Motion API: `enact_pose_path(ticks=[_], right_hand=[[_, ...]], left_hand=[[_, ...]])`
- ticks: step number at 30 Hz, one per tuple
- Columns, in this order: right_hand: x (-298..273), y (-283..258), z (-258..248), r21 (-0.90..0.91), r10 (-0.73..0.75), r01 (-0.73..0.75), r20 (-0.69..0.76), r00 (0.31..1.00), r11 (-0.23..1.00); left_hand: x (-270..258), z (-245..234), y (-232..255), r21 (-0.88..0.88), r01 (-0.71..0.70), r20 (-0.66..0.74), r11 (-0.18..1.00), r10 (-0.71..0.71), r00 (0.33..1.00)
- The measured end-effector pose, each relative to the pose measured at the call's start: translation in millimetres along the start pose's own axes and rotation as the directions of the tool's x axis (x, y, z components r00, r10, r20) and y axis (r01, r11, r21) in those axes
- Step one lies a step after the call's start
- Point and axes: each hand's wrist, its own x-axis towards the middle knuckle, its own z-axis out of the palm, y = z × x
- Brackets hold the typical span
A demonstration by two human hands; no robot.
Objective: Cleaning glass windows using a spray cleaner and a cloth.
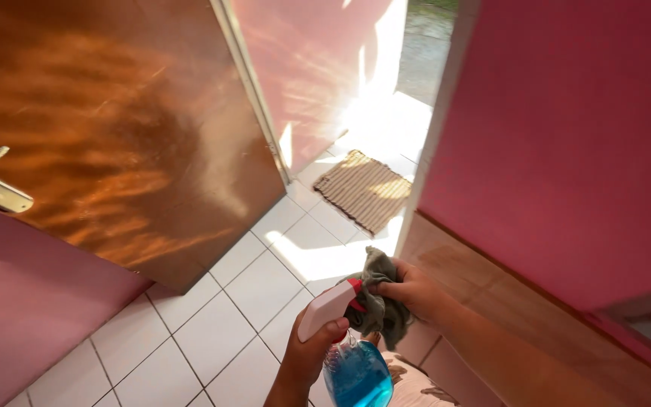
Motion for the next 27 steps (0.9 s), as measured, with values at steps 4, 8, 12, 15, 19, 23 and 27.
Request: enact_pose_path(ticks=[4,8,12,15,19,23,27], right_hand=[[72,-9,20,-0.041,0.043,-0.048,-0.103,0.994,0.998],[135,-60,52,0.003,0.291,-0.293,-0.121,0.949,0.956],[202,-111,65,0.374,0.337,-0.406,0.239,0.911,0.834],[243,-148,76,0.400,0.251,-0.364,0.307,0.918,0.841],[304,-144,64,0.329,0.245,-0.371,0.365,0.898,0.869],[366,-139,42,0.520,0.130,-0.447,0.535,0.835,0.728],[403,-178,51,0.626,0.101,-0.271,0.293,0.951,0.731]], left_hand=[[46,-18,41,0.058,-0.071,-0.130,0.996,0.078,0.988],[110,-40,82,0.230,-0.250,-0.095,0.940,0.278,0.956],[174,-60,118,0.539,-0.462,0.154,0.704,0.457,0.876],[212,-64,134,0.413,-0.384,0.108,0.826,0.374,0.921],[245,-77,139,0.277,-0.212,0.015,0.937,0.216,0.976],[289,-105,155,0.316,-0.354,0.230,0.880,0.291,0.929],[347,-140,193,0.259,-0.271,0.271,0.927,0.200,0.942]])
